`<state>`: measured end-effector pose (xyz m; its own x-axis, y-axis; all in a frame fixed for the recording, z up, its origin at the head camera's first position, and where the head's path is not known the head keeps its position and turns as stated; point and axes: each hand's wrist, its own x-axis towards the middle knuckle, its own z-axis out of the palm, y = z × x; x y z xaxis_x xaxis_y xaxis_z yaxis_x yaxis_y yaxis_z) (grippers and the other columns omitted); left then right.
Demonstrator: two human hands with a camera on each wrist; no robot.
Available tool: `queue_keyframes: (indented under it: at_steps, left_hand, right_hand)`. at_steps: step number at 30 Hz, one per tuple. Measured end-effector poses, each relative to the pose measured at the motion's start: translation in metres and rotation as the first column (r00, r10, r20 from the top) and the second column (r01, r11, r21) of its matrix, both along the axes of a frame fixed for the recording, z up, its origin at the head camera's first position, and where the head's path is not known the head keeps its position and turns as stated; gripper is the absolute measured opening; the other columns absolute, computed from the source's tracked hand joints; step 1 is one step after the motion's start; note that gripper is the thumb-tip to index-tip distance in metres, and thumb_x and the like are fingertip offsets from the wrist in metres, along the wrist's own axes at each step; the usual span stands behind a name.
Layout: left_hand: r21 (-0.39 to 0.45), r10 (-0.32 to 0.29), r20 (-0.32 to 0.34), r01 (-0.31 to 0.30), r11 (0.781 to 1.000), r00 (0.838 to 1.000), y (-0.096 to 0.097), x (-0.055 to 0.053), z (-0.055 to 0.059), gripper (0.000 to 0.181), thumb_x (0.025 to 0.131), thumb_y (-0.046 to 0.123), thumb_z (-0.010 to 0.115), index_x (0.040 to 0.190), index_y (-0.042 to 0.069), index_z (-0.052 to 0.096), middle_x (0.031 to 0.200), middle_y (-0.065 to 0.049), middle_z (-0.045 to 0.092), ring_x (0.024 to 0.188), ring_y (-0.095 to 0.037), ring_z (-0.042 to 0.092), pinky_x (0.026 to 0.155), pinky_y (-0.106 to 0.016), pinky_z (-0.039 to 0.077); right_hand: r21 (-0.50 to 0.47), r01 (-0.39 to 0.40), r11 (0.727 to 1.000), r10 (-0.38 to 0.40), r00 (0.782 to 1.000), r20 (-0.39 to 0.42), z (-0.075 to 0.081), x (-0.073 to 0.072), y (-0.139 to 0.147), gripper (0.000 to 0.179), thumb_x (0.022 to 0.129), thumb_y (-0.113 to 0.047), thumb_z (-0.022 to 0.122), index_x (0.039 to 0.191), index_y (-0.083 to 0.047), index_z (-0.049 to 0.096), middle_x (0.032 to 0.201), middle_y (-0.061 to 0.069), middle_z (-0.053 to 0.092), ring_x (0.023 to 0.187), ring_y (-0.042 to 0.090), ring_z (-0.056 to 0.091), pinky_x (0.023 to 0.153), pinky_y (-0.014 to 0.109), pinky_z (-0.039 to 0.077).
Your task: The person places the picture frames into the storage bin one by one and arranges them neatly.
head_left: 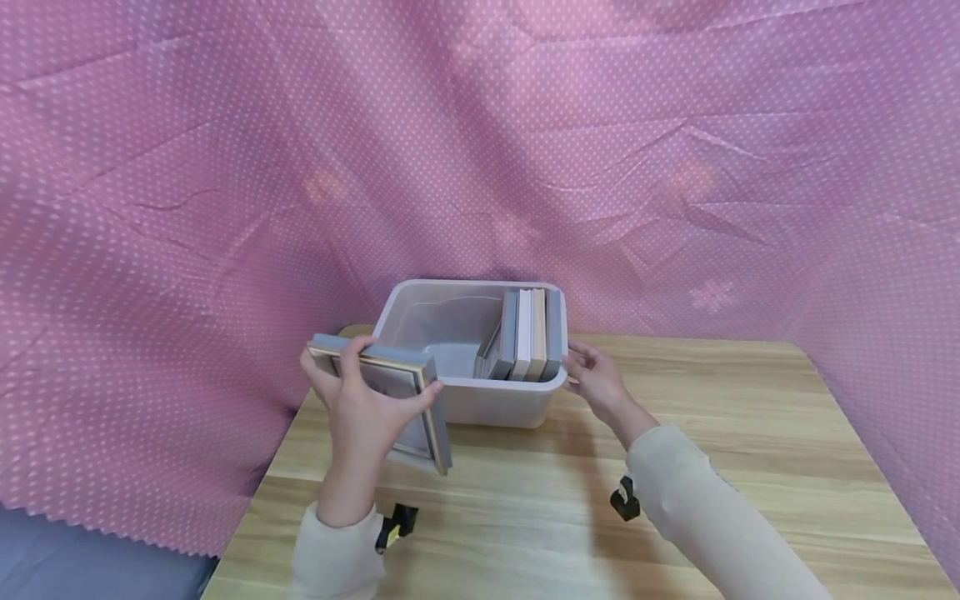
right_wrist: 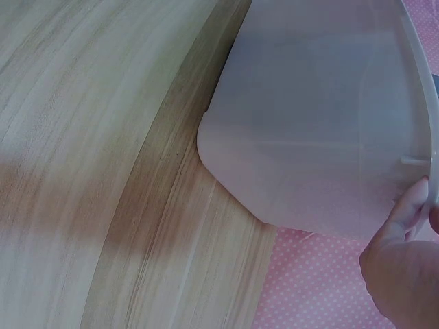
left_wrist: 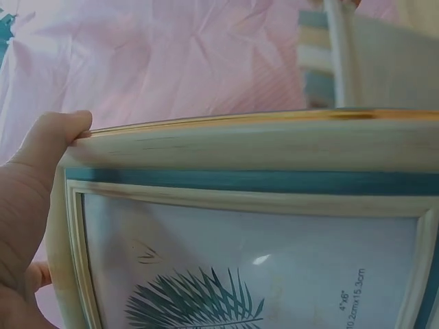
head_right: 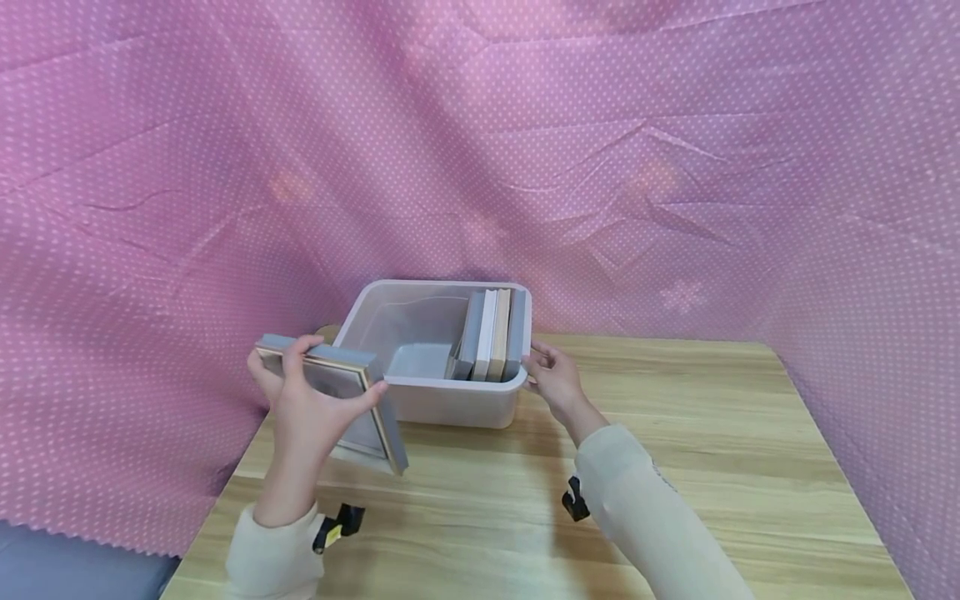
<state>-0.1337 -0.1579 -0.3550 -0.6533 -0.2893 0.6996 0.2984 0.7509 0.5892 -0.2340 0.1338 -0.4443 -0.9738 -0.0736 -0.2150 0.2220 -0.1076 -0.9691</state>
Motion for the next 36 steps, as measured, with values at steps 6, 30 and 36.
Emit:
queue_keyframes:
  at_steps: [6, 30, 36]
  left_hand:
    - [-0.038, -0.019, -0.081, 0.016, 0.999, 0.996, -0.016, -0.008, 0.025, 0.087, 0.043, 0.036, 0.093, 0.114, 0.011, 0.049, 0.136, -0.035, 0.016, 0.13, -0.039, 0.019, 0.101, -0.055, 0.036]
    - [-0.279, -0.346, -0.279, 0.269, 0.922, 0.896, -0.034, -0.068, 0.07, 0.093, 0.042, 0.035, 0.091, 0.12, 0.017, 0.044, 0.142, -0.032, 0.002, 0.137, -0.034, 0.005, 0.108, -0.053, 0.027]
    - [-0.284, -0.435, -0.272, 0.36, 0.889, 0.858, -0.032, -0.093, 0.063, 0.097, 0.038, 0.035, 0.094, 0.119, 0.017, 0.045, 0.142, -0.03, 0.002, 0.137, -0.033, 0.008, 0.108, -0.051, 0.029]
  right_hand:
    - [-0.01, 0.007, 1.0, -0.007, 1.0, 0.0, 0.0, 0.001, -0.001, 0.046, 0.098, -0.003, 0.051, 0.141, 0.003, 0.038, 0.126, 0.022, 0.051, 0.089, 0.011, 0.059, 0.081, 0.023, 0.055]
    - [0.004, -0.019, 1.0, 0.019, 1.0, 0.005, 0.002, 0.001, 0.001, 0.047, 0.099, -0.006, 0.05, 0.143, 0.001, 0.036, 0.133, 0.022, 0.047, 0.099, 0.015, 0.058, 0.086, 0.026, 0.054]
    - [0.012, -0.024, 1.0, 0.024, 1.0, 0.007, 0.003, 0.001, 0.0, 0.046, 0.099, -0.007, 0.05, 0.143, 0.001, 0.037, 0.132, 0.022, 0.048, 0.101, 0.017, 0.057, 0.087, 0.026, 0.053]
